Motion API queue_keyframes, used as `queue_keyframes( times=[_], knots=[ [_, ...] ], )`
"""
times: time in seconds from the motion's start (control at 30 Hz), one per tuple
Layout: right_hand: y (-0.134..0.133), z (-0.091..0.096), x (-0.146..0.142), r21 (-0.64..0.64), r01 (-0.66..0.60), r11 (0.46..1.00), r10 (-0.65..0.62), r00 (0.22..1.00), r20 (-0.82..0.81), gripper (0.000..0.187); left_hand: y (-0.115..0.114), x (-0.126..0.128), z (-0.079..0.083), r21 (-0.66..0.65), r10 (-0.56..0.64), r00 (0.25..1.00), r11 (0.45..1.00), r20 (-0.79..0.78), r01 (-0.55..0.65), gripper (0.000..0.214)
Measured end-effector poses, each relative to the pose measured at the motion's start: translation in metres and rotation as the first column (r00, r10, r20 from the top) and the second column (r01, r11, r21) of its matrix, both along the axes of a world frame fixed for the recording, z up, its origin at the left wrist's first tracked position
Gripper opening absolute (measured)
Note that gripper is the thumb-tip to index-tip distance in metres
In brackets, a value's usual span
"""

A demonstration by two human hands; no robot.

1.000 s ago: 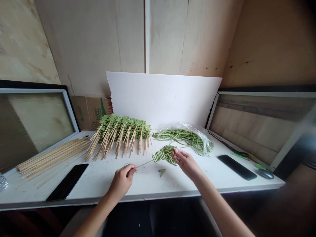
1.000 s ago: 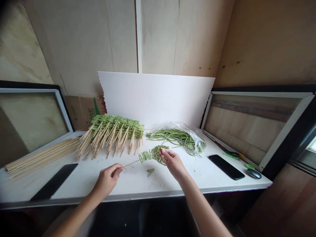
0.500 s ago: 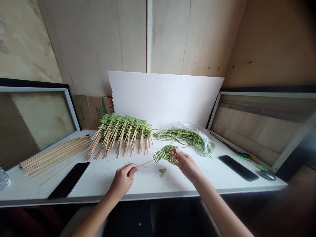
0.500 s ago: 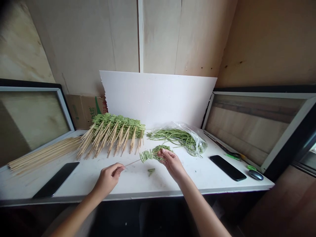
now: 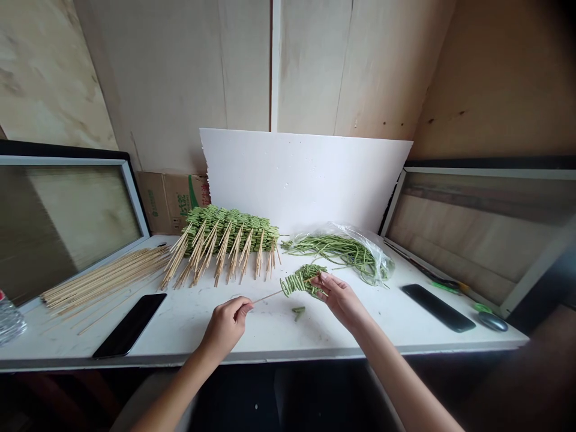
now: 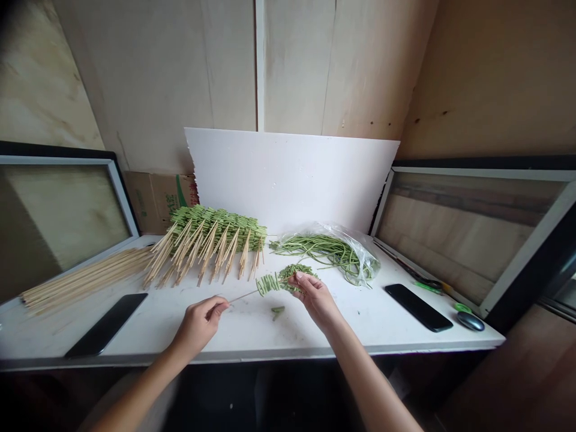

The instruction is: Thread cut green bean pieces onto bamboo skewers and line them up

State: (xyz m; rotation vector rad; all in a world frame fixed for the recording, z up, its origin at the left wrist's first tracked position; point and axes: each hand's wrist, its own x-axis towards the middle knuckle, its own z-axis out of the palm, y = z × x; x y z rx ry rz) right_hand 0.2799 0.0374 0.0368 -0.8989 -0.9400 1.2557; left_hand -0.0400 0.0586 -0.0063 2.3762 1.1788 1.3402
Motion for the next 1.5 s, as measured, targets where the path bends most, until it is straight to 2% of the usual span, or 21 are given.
queue_keyframes(
  times=[0.3,0.57,0.7,1.0,1.5],
  knots=[
    [0.000,-0.002,0.002,0.016,-0.010,1.000,0.010,1.000,-0.019,0.028,-0.002,0.000,0.003,0.011,-0.001,1.000,1.000,-0.001,0.001,0.024],
    [-0.001,0.000,-0.009,0.046,0.160,0.986,-0.162,0.985,0.053,0.030,-0.004,0.000,0.003,0.040,0.011,1.000,0.999,-0.014,-0.010,0.025],
    [-0.003,-0.001,-0.013,0.056,0.201,0.978,-0.206,0.974,0.093,0.029,-0.003,-0.001,0.001,0.042,0.005,1.000,0.999,-0.013,-0.004,0.024],
    [-0.005,-0.004,-0.023,0.056,0.233,0.971,-0.236,0.970,0.058,0.030,-0.001,-0.001,0.000,0.067,0.013,1.000,0.998,0.002,-0.013,0.023],
    [-0.004,-0.020,-0.037,0.040,0.191,0.981,-0.191,0.981,-0.021,0.028,-0.001,-0.001,-0.006,0.121,-0.002,1.000,0.993,0.018,0.000,0.021]
  ],
)
